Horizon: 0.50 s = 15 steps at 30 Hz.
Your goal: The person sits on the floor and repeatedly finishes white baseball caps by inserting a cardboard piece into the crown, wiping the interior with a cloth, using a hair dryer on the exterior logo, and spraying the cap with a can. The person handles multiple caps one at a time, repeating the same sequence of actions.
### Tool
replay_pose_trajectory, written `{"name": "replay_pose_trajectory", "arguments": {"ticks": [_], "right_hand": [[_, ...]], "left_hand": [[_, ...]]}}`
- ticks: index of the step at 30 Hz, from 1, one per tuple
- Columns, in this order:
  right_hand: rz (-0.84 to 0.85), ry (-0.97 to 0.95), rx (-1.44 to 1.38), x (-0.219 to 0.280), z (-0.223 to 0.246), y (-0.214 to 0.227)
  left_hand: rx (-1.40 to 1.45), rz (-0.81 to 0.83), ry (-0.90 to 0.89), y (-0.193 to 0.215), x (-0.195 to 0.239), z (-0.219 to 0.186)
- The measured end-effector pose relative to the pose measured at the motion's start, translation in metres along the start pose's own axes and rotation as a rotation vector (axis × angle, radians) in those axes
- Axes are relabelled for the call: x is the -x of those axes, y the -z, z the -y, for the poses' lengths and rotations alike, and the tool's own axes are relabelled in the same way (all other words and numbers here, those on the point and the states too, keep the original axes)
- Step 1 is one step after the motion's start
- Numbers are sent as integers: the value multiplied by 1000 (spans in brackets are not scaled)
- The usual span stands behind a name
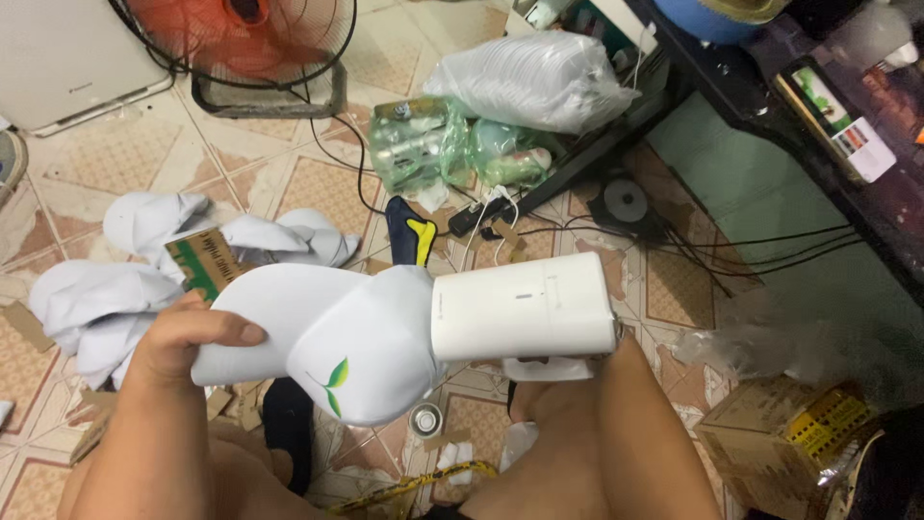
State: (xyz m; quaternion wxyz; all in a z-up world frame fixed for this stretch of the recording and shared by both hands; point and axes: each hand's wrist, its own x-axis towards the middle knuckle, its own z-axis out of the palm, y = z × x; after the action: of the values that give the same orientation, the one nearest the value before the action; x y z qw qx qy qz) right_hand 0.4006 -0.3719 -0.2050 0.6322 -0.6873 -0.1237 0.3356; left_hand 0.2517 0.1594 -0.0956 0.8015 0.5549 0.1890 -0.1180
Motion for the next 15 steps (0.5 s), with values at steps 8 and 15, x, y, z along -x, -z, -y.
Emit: {"name": "replay_pose_trajectory", "arguments": {"ticks": [8, 15], "right_hand": [[31, -155, -29, -10, -60, 28], [-25, -147, -86, -9, -85, 46]], "left_hand": [[-276, 328, 135, 3, -19, 15], [-253, 256, 227, -15, -16, 8]]}}
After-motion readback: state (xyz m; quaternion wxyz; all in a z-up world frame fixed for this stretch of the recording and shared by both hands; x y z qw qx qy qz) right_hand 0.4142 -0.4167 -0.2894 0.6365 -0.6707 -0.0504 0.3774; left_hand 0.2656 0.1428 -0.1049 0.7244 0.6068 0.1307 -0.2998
